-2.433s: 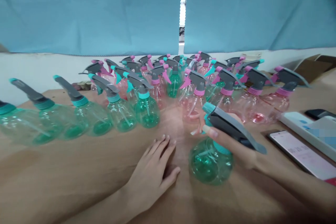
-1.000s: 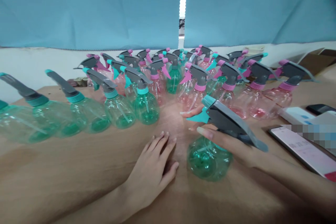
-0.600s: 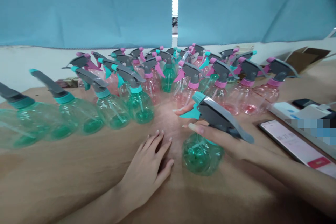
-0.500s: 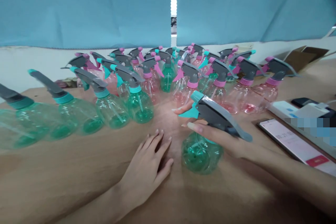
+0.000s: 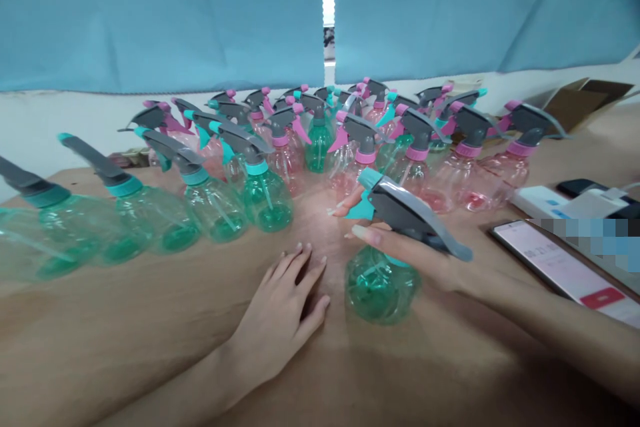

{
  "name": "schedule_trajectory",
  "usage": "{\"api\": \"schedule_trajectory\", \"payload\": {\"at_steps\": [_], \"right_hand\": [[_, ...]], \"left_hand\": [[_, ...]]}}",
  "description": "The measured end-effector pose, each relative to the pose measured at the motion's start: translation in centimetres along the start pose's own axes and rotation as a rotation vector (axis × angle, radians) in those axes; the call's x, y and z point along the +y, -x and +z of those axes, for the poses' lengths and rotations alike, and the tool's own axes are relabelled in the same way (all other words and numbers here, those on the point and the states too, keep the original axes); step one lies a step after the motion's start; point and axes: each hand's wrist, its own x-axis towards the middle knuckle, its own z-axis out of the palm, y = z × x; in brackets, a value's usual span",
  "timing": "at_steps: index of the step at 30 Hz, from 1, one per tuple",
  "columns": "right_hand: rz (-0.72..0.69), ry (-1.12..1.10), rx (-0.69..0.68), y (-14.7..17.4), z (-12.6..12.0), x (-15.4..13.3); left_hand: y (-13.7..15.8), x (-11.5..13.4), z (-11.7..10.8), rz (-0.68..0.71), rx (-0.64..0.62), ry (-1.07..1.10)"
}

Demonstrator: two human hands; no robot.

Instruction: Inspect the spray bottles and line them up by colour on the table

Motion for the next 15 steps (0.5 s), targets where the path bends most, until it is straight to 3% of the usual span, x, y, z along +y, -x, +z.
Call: {"api": "schedule_trajectory", "payload": {"at_steps": [8, 15], "right_hand": [[-0.077, 0.111, 0.125, 0.02, 0.17, -1.04], [-0.113, 0.134, 0.085, -0.09, -0.06, -0.38]], "left_hand": [[0.00, -0.12, 0.19, -0.012, -0.006, 0.013], [0.09, -0.13, 0.14, -0.019, -0.031, 0.008]]}}
